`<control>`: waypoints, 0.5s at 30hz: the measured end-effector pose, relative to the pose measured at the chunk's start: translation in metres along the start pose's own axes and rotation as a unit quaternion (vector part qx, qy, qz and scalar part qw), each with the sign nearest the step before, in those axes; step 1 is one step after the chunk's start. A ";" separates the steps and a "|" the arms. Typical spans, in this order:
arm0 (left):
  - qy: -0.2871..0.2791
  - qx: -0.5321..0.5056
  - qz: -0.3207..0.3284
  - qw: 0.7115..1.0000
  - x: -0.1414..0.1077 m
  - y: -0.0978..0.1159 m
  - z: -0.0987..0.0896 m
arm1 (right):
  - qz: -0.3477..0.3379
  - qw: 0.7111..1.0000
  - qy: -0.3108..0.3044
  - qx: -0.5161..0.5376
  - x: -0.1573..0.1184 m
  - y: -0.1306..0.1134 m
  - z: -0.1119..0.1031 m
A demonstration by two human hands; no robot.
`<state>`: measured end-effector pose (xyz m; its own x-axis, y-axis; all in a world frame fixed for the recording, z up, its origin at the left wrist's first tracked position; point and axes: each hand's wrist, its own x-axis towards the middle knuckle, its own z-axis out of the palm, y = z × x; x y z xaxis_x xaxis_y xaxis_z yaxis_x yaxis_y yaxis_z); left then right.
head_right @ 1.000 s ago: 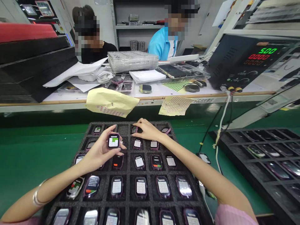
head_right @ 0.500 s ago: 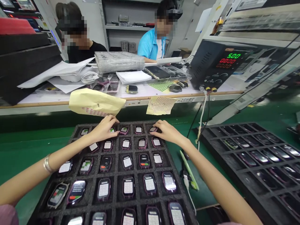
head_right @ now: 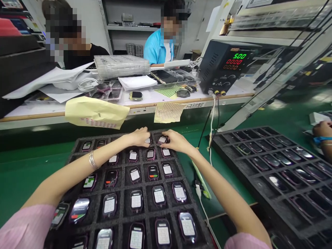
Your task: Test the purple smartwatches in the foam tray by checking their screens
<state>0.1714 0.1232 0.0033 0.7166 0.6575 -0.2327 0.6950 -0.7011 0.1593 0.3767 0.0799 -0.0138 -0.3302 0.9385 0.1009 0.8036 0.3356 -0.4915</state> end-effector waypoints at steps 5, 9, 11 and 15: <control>0.043 -0.082 -0.001 0.996 -0.001 -0.004 0.006 | 0.025 0.991 0.082 0.102 -0.002 -0.006 0.006; 0.151 -0.209 0.025 0.966 -0.019 -0.015 0.019 | 0.006 0.966 0.115 0.230 -0.013 -0.029 0.002; 0.207 -0.290 0.035 0.934 -0.035 -0.022 0.021 | -0.004 0.944 0.116 0.309 -0.022 -0.046 0.002; 0.292 -0.451 0.018 0.843 -0.080 -0.028 0.012 | 0.041 0.843 0.070 0.531 -0.037 -0.083 0.012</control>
<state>0.0937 0.0872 0.0057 0.4624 0.8484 0.2578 0.2441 -0.4013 0.8828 0.3159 0.0163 0.0129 -0.1745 0.9802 0.0936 -0.1011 0.0767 -0.9919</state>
